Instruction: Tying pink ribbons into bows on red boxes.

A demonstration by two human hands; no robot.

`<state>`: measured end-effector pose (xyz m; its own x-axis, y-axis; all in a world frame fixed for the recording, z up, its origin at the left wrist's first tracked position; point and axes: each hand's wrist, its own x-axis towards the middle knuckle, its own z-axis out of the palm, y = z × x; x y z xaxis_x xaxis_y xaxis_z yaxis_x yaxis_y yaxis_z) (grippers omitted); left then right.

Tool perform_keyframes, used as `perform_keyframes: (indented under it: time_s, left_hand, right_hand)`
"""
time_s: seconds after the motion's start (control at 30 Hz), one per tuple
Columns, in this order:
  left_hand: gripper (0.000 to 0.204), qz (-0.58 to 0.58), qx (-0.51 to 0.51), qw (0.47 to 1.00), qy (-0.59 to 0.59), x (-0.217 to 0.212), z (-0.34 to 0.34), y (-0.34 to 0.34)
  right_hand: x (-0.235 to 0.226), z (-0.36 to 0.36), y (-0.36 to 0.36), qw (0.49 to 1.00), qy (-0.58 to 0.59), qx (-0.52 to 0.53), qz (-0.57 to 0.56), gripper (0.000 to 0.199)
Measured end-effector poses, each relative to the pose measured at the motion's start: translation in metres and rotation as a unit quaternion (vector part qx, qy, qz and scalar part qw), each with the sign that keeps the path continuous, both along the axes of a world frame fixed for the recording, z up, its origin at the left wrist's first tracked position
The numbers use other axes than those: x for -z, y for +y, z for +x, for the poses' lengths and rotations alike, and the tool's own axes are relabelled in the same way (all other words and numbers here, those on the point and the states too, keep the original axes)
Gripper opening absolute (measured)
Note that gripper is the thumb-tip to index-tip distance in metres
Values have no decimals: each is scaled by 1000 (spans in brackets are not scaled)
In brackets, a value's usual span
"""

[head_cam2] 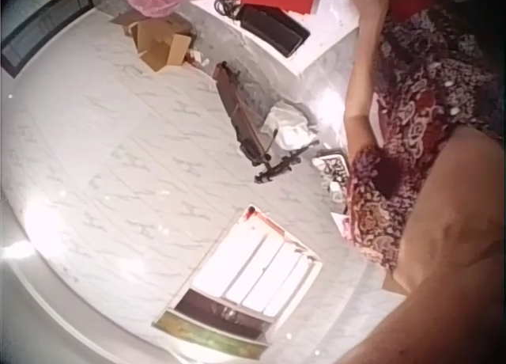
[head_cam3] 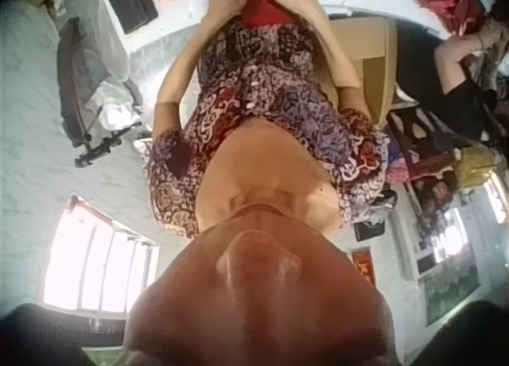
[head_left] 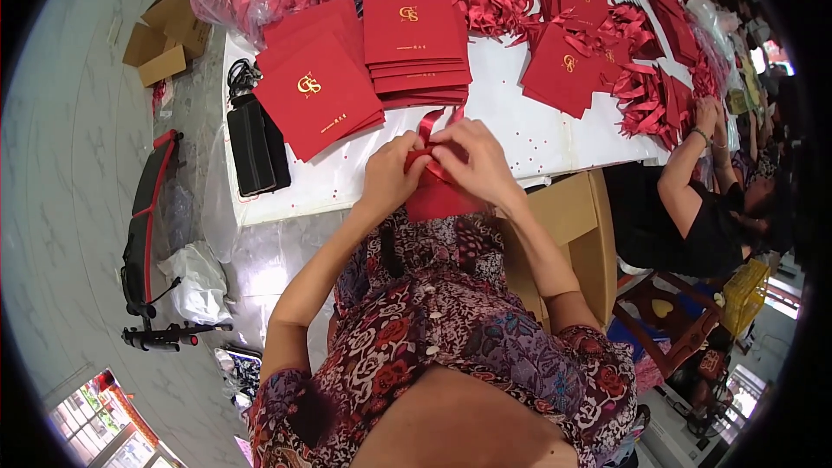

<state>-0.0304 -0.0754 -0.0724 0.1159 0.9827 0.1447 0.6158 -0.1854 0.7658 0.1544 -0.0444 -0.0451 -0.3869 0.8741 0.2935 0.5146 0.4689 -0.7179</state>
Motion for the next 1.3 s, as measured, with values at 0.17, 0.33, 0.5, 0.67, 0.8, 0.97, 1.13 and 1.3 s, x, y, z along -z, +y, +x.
perform_keyframes:
  time_s: [0.17, 0.33, 0.5, 0.67, 0.8, 0.97, 1.13, 1.3]
  left_hand:
    - [16, 78, 81, 994, -10, -3, 2, -2]
    - [13, 115, 130, 985, 27, -3, -3, 2]
    - [12, 109, 119, 987, 15, -7, -4, 10]
    - [15, 60, 122, 990, 25, -5, -3, -1]
    - [18, -10, 49, 998, -36, 22, -8, 3]
    - [18, -43, 2, 999, -32, 21, -7, 5]
    - [26, -40, -39, 998, 12, 22, 4, 13]
    - [34, -58, -69, 992, 85, 16, 11, 27]
  right_hand:
    - [24, 15, 24, 985, -26, -103, -134, 19]
    - [38, 12, 32, 899, 153, -130, -390, 14]
    - [60, -1, 32, 920, 140, -45, -362, 17]
    - [49, -2, 40, 947, 153, 96, -264, 22]
    - [67, 29, 51, 966, 161, 139, -150, 24]
    - [27, 28, 32, 961, -10, 147, -235, 31]
    - [37, 12, 24, 957, -142, 162, -193, 32]
    - [47, 15, 23, 970, -86, 168, -153, 22]
